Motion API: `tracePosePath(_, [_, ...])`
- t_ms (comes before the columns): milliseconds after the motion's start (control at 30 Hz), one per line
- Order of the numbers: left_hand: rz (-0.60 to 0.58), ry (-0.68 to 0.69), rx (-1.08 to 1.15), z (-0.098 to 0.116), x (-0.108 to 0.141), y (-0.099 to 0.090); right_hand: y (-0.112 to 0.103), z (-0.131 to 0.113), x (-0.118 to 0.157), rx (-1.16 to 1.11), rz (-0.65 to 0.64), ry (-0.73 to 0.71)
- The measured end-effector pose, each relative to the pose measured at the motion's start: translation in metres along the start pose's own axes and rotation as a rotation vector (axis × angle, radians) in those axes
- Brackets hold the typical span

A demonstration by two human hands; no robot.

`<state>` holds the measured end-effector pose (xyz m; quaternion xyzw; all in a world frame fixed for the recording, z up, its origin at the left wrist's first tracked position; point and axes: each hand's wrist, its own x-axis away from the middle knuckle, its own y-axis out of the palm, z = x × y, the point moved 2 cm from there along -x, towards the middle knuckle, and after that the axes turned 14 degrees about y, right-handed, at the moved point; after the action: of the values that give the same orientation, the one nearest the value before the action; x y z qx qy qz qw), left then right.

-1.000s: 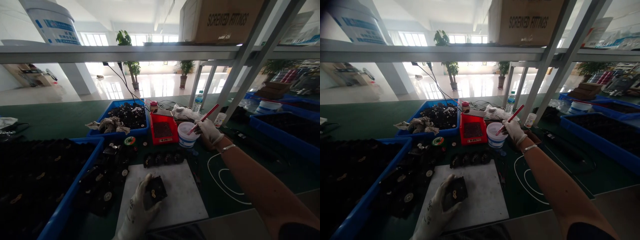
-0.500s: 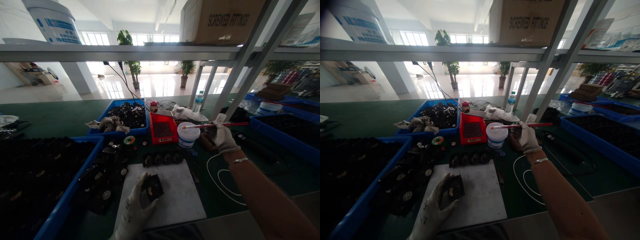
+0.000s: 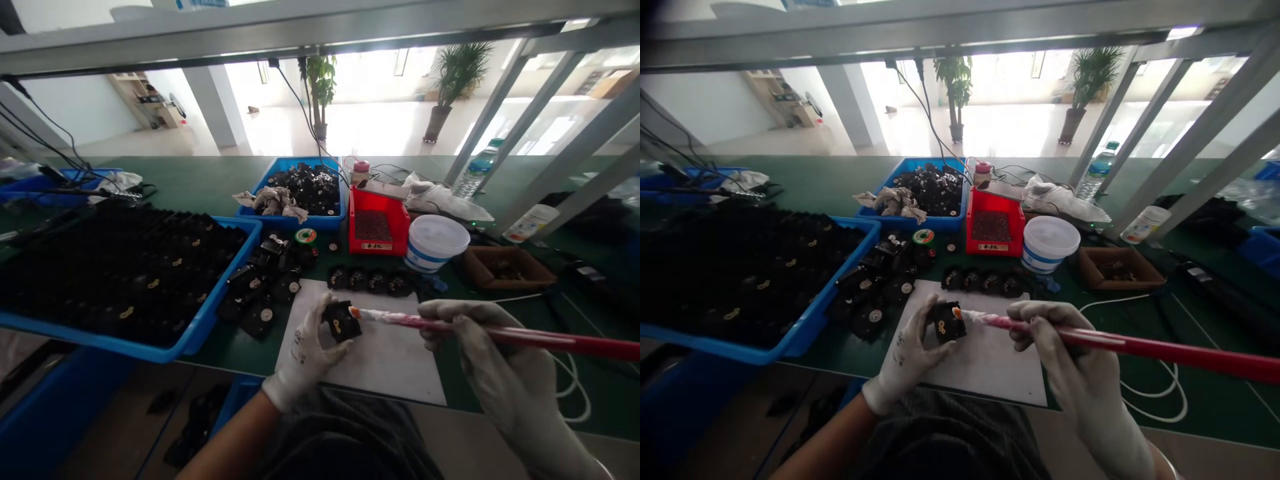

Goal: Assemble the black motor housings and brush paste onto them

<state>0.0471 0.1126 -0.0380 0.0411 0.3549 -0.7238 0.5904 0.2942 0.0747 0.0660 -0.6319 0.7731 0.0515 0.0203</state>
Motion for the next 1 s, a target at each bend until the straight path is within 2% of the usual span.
tracePosePath(133, [0.01,0.016,0.025,0.0,0.0,0.0,0.014,0.012,0.009,0.123,-0.057,-0.165])
tracePosePath(267, [0.013,0.012,0.056,0.0,-0.001,-0.001,0.023,0.017,0.011,0.262,-0.131,-0.265])
tracePosePath(400, [0.015,-0.012,0.096,0.0,0.0,-0.001,0.03,0.011,0.015,0.398,-0.18,-0.359])
tracePosePath(500, [0.013,-0.028,0.13,0.001,0.001,-0.002,0.033,0.004,0.017,0.443,-0.242,-0.374])
tracePosePath(633, [-0.006,-0.041,0.166,0.0,0.002,-0.004,0.028,-0.003,0.017,0.405,-0.326,-0.318])
tracePosePath(767, [-0.046,-0.037,0.221,-0.002,0.006,-0.004,0.017,-0.002,0.01,0.308,-0.402,-0.181])
tracePosePath(900, [-0.094,-0.037,0.263,-0.004,0.009,-0.002,0.009,0.004,-0.007,0.107,-0.461,-0.012])
tracePosePath(1000, [-0.127,-0.031,0.283,-0.003,0.01,-0.001,0.006,0.008,-0.024,0.049,-0.522,0.064])
